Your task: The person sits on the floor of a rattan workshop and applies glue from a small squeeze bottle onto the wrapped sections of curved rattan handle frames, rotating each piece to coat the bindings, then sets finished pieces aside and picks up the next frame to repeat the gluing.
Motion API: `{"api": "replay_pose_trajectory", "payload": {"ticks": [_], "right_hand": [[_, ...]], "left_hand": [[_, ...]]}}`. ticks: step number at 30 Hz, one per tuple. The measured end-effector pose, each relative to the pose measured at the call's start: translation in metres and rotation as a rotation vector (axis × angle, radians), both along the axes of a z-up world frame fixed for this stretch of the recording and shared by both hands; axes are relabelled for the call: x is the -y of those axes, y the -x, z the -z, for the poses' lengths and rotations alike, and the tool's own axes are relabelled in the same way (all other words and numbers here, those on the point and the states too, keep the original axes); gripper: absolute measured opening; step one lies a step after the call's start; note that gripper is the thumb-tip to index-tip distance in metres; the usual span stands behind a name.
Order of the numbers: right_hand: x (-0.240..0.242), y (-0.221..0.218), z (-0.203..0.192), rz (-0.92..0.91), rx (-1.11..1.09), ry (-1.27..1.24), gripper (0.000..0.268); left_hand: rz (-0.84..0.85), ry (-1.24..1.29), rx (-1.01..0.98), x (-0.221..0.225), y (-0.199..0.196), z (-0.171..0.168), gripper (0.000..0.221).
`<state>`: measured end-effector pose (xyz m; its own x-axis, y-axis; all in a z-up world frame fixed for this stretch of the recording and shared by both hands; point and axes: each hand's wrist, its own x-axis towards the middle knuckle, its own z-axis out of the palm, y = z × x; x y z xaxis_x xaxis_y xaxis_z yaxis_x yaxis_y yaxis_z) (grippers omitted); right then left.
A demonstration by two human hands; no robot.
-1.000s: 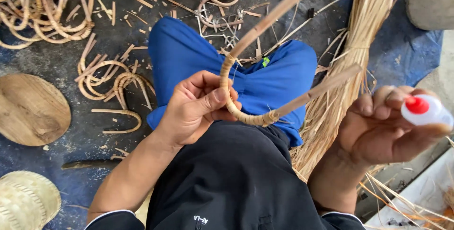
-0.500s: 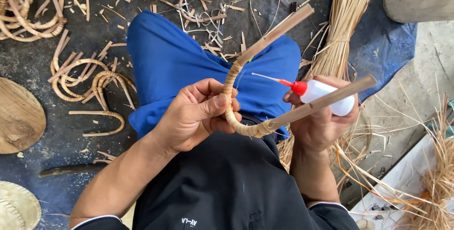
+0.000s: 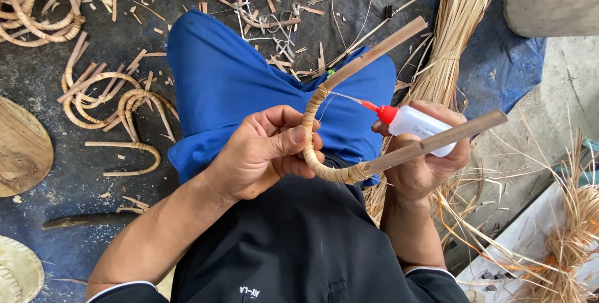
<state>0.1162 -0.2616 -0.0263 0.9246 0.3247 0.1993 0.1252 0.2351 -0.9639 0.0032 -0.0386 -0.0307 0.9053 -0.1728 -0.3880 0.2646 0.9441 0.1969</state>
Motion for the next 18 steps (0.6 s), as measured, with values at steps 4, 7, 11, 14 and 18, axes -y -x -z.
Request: {"api": "replay_pose_trajectory", "payload": {"ticks": [4, 7, 11, 14, 18], "right_hand": [[-0.0012, -0.0004, -0.0033, 0.018, 0.043, 0.062, 0.044], [0.0016, -0.0008, 0.0018, 0.018, 0.066, 0.036, 0.046], [0.0013, 0.0015, 0.0, 0.011, 0.052, 0.058, 0.044], [0.0008, 0.0006, 0.0016, 0.024, 0.077, 0.069, 0.046], [0.0016, 0.0005, 0.0022, 0.018, 0.067, 0.072, 0.045]], "left_hand": [[-0.005, -0.001, 0.016, 0.0001, 0.0004, 0.0027, 0.02], [-0.006, 0.012, 0.01, 0.0008, 0.0005, 0.003, 0.02], [-0.009, 0.009, 0.014, 0.0007, 0.0003, 0.004, 0.02], [-0.01, 0.017, 0.018, 0.0007, 0.0003, 0.0049, 0.021], [-0.008, 0.025, 0.015, 0.0003, -0.0006, 0.0048, 0.021]]}}
